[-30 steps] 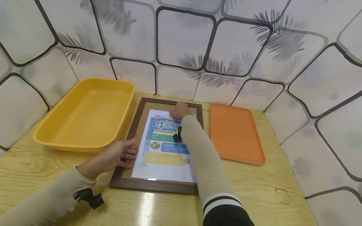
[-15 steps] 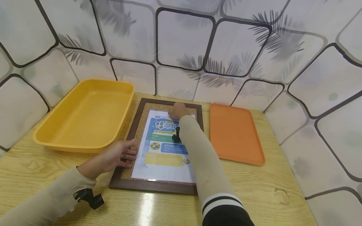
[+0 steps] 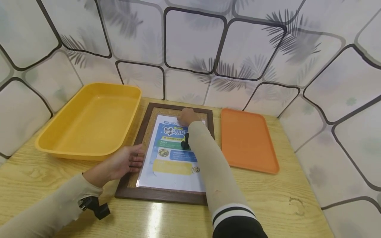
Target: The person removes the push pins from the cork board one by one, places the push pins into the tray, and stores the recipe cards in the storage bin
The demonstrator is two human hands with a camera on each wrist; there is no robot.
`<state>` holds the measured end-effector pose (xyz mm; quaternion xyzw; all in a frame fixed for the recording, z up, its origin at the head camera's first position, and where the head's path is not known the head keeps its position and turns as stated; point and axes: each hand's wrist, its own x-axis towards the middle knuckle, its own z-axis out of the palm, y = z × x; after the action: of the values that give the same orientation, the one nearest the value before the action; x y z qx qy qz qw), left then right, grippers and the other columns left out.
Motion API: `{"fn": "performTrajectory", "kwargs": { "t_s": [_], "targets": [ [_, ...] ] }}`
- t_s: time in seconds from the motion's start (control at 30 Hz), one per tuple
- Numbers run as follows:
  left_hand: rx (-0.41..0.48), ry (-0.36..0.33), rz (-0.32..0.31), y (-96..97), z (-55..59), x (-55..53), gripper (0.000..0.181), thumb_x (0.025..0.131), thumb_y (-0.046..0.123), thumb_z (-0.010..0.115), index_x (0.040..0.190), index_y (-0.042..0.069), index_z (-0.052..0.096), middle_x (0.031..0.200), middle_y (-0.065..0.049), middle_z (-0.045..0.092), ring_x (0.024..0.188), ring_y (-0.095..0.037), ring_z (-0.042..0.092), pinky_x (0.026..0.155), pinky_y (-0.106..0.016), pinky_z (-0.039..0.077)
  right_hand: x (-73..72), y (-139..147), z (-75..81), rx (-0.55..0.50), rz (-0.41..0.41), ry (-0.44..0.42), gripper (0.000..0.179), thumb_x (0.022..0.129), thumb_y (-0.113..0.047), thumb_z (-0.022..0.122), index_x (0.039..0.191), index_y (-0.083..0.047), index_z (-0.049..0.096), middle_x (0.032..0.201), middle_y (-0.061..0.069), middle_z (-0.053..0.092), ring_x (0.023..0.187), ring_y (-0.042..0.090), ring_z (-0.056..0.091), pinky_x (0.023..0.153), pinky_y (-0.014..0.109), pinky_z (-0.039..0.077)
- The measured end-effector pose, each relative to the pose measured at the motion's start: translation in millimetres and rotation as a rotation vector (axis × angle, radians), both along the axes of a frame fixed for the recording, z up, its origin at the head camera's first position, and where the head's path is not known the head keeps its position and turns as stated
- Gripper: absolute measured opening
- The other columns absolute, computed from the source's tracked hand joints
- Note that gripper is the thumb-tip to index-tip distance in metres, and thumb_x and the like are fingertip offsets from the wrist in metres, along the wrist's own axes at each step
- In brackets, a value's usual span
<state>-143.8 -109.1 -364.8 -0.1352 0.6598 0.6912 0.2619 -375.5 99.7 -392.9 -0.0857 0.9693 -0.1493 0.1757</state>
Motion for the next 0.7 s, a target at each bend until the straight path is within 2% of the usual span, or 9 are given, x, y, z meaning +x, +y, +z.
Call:
{"fn": "performTrajectory", "kwargs": {
  "t_s": [0.13,0.3,0.37,0.47,0.6,0.7],
  "targets": [
    [0.013,-0.001,0.013,0.0,-0.7,-0.2,0.053,0.101,0.036,0.041,0.13,-0.008,0.036,0.1,-0.012,0.041,0.082,-0.019,0.043,0.071,-0.029,0.042,1.8,0.9,3.7,-0.006,-0.01,-0.01,0.046,0.095,-0.024,0.053,0.051,-0.013,0.042,0.046,-0.003,0.035,0.041,0.011,0.027,0.045,0.028,0.035],
    [0.032,0.008,-0.007,-2.5,-1.9,2.9,0.06,0.102,0.035,0.039,0.139,-0.012,0.028,0.12,-0.024,0.039,0.095,-0.027,0.044,0.081,-0.036,0.044,2.2,0.4,3.9,-0.03,-0.048,-0.019,0.043,0.094,-0.025,0.054,0.053,-0.012,0.048,0.048,-0.001,0.044,0.044,0.013,0.037,0.057,0.031,0.043],
    [0.039,0.012,-0.017,-3.2,-1.8,4.0,0.062,0.102,0.034,0.038,0.14,-0.013,0.026,0.127,-0.027,0.036,0.099,-0.029,0.043,0.085,-0.038,0.043,1.4,-0.5,3.1,-0.026,-0.038,-0.004,0.041,0.093,-0.024,0.055,0.054,-0.012,0.05,0.05,-0.001,0.048,0.047,0.014,0.041,0.06,0.031,0.044],
    [0.042,0.017,-0.026,-3.4,-1.6,4.8,0.061,0.103,0.033,0.037,0.14,-0.013,0.025,0.13,-0.029,0.035,0.102,-0.03,0.043,0.087,-0.039,0.043,-1.0,-1.9,1.5,-0.005,-0.007,0.0,0.037,0.092,-0.023,0.054,0.057,-0.011,0.051,0.053,0.0,0.049,0.049,0.015,0.042,0.059,0.032,0.044],
    [0.043,0.022,-0.036,-2.9,-2.0,4.8,0.06,0.103,0.033,0.035,0.141,-0.013,0.026,0.132,-0.029,0.033,0.103,-0.031,0.042,0.087,-0.04,0.043,-2.3,-2.0,0.6,0.03,0.054,-0.021,0.039,0.096,-0.02,0.05,0.058,-0.011,0.048,0.049,-0.001,0.041,0.043,0.012,0.031,0.048,0.029,0.038],
    [0.043,0.025,-0.036,-2.6,-3.0,4.7,0.06,0.103,0.033,0.035,0.141,-0.013,0.025,0.133,-0.03,0.033,0.105,-0.032,0.042,0.088,-0.041,0.043,-1.0,-0.8,1.5,0.041,0.089,-0.024,0.042,0.097,-0.018,0.049,0.055,-0.011,0.046,0.047,-0.002,0.036,0.041,0.011,0.025,0.045,0.028,0.034]
  ]
}}
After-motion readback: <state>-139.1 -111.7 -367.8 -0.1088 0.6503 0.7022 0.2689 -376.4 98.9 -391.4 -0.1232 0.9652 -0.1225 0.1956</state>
